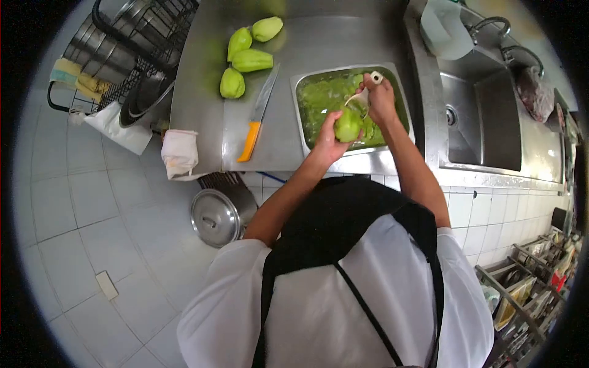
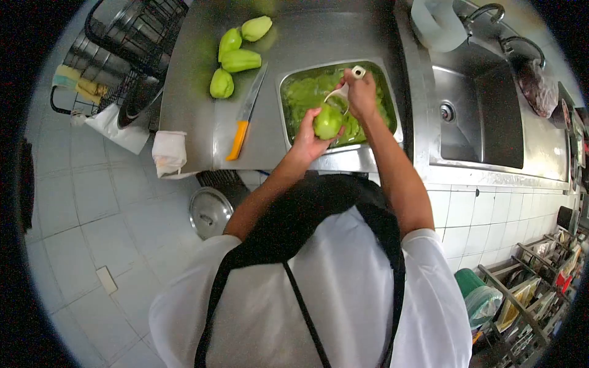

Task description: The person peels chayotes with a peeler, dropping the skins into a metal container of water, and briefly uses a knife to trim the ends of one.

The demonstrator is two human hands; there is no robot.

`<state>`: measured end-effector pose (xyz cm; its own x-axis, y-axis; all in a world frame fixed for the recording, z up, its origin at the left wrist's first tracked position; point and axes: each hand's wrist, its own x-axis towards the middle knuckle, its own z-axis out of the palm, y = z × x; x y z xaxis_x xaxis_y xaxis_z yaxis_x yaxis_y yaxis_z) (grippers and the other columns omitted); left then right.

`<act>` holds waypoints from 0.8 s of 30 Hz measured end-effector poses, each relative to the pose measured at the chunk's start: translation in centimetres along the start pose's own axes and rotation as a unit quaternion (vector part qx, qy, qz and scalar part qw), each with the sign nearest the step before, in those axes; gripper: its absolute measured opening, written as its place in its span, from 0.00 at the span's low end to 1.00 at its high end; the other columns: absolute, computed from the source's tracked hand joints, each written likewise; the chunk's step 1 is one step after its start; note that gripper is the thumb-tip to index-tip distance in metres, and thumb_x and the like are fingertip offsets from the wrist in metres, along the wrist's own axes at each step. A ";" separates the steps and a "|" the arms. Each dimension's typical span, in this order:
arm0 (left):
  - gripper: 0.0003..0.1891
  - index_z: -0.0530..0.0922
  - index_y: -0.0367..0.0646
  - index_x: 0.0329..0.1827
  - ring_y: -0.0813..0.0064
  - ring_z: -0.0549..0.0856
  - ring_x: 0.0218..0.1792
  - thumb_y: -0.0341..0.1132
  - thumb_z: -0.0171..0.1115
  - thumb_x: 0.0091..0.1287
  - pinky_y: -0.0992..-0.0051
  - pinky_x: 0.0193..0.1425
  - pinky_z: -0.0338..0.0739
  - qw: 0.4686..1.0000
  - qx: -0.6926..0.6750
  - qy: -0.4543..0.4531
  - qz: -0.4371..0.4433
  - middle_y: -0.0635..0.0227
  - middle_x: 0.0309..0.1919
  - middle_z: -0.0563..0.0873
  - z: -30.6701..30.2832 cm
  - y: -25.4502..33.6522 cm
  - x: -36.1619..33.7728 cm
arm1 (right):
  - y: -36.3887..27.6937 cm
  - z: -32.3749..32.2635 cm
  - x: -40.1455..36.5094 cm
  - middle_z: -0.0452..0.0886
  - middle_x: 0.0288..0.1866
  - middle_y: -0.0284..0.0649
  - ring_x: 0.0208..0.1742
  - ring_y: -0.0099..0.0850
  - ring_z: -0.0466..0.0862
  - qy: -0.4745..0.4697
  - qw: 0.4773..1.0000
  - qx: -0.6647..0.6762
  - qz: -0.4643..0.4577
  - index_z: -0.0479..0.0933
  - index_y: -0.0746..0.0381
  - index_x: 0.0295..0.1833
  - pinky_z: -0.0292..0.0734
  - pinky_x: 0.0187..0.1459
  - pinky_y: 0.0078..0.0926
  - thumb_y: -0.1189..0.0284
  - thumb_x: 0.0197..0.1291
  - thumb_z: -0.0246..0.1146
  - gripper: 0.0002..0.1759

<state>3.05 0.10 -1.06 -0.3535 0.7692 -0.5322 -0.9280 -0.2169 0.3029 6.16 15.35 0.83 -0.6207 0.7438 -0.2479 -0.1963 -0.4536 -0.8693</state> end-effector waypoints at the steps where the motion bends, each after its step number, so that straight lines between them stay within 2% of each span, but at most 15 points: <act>1: 0.23 0.72 0.43 0.59 0.61 0.80 0.54 0.45 0.60 0.65 0.52 0.60 0.77 1.000 0.012 -0.008 -0.001 0.60 0.54 0.80 -0.1 0.4 -0.1 | 0.2 0.1 0.1 0.76 0.30 0.37 0.28 0.27 0.78 -0.010 0.999 0.044 0.015 0.72 0.65 0.42 0.78 0.30 0.26 0.74 0.70 0.60 0.06; 6: 0.24 0.72 0.41 0.60 0.61 0.80 0.54 0.45 0.59 0.65 0.52 0.60 0.77 1.000 0.019 0.010 0.002 0.59 0.54 0.81 -0.4 0.6 -1.0 | 1.3 -0.6 0.8 0.78 0.32 0.40 0.28 0.31 0.81 -0.011 0.995 0.090 0.042 0.69 0.65 0.44 0.79 0.27 0.30 0.75 0.68 0.61 0.08; 7: 0.25 0.72 0.41 0.60 0.60 0.80 0.53 0.46 0.59 0.65 0.52 0.59 0.77 1.000 0.025 -0.013 -0.003 0.58 0.53 0.81 -0.8 0.7 -0.8 | 1.6 -0.9 1.4 0.78 0.32 0.40 0.28 0.31 0.81 -0.016 0.994 0.093 0.048 0.69 0.66 0.45 0.79 0.27 0.31 0.74 0.68 0.61 0.09; 10: 0.25 0.73 0.39 0.60 0.58 0.81 0.52 0.45 0.60 0.65 0.52 0.58 0.78 0.997 0.044 -0.066 -0.015 0.57 0.52 0.82 -2.0 0.8 -1.8 | 2.7 -4.4 4.7 0.78 0.31 0.40 0.29 0.28 0.81 0.085 0.994 -0.053 -0.046 0.72 0.67 0.39 0.78 0.32 0.27 0.71 0.68 0.61 0.10; 12: 0.24 0.74 0.38 0.59 0.58 0.82 0.52 0.44 0.60 0.66 0.51 0.58 0.79 0.994 0.047 -0.097 -0.008 0.57 0.50 0.82 -1.2 0.8 -2.6 | 3.0 -5.8 5.2 0.79 0.32 0.41 0.30 0.30 0.82 0.074 0.988 -0.085 -0.107 0.68 0.68 0.45 0.79 0.34 0.28 0.71 0.67 0.61 0.12; 14: 0.25 0.73 0.37 0.59 0.56 0.82 0.51 0.44 0.61 0.65 0.49 0.58 0.79 0.997 0.024 -0.070 -0.010 0.55 0.50 0.82 -1.0 1.3 -1.9 | 1.3 -4.8 3.8 0.77 0.36 0.41 0.31 0.31 0.82 0.063 0.981 -0.119 -0.138 0.62 0.67 0.52 0.81 0.35 0.30 0.73 0.67 0.61 0.17; 15: 0.25 0.73 0.36 0.60 0.55 0.83 0.51 0.44 0.61 0.65 0.49 0.58 0.79 0.998 0.013 -0.053 -0.007 0.55 0.49 0.82 -1.0 1.8 -1.8 | 1.4 -4.4 3.3 0.77 0.36 0.40 0.33 0.30 0.82 0.039 0.971 -0.176 -0.154 0.64 0.66 0.54 0.81 0.38 0.28 0.73 0.68 0.61 0.16; 18: 0.26 0.72 0.34 0.60 0.51 0.82 0.51 0.44 0.61 0.65 0.47 0.59 0.79 0.998 0.007 -0.065 -0.012 0.52 0.50 0.82 -1.0 2.6 -1.9 | 2.5 -5.3 3.8 0.78 0.38 0.40 0.34 0.28 0.82 -0.022 0.937 -0.306 -0.165 0.65 0.66 0.57 0.81 0.38 0.27 0.73 0.69 0.60 0.16; 19: 0.28 0.71 0.35 0.63 0.45 0.81 0.53 0.46 0.60 0.66 0.45 0.66 0.74 0.998 -0.010 -0.058 -0.015 0.48 0.54 0.80 -0.9 2.6 -1.8 | 1.5 -4.8 3.3 0.79 0.39 0.40 0.34 0.27 0.82 -0.024 0.920 -0.320 -0.225 0.66 0.66 0.59 0.81 0.38 0.26 0.74 0.69 0.60 0.17; 22: 0.29 0.70 0.35 0.64 0.45 0.80 0.54 0.46 0.60 0.67 0.44 0.66 0.73 0.999 -0.007 -0.045 0.006 0.48 0.55 0.79 -0.2 2.8 -1.6 | -2.1 -2.7 1.9 0.79 0.39 0.40 0.35 0.27 0.82 -0.034 0.970 -0.149 -0.188 0.66 0.66 0.59 0.82 0.38 0.26 0.74 0.70 0.59 0.16; 23: 0.28 0.71 0.37 0.64 0.49 0.80 0.56 0.47 0.59 0.68 0.46 0.66 0.74 0.999 -0.016 -0.048 -0.004 0.51 0.57 0.79 -0.7 2.8 -0.9 | -3.3 -2.1 1.2 0.78 0.38 0.40 0.35 0.28 0.83 -0.042 0.968 -0.174 -0.178 0.65 0.65 0.60 0.82 0.38 0.27 0.73 0.72 0.57 0.15; 24: 0.27 0.71 0.38 0.63 0.50 0.80 0.56 0.47 0.59 0.68 0.46 0.66 0.74 0.999 -0.030 -0.029 0.008 0.52 0.58 0.79 -0.2 2.7 -0.9 | -4.0 -1.5 0.5 0.78 0.38 0.40 0.35 0.29 0.83 -0.041 0.974 -0.143 -0.173 0.64 0.65 0.59 0.83 0.38 0.28 0.72 0.72 0.56 0.15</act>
<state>0.86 -1.32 0.11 -0.3623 0.7988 -0.4802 -0.9283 -0.2634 0.2623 7.79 18.28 3.57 -0.6153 0.7813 0.1052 -0.1927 -0.0197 -0.9811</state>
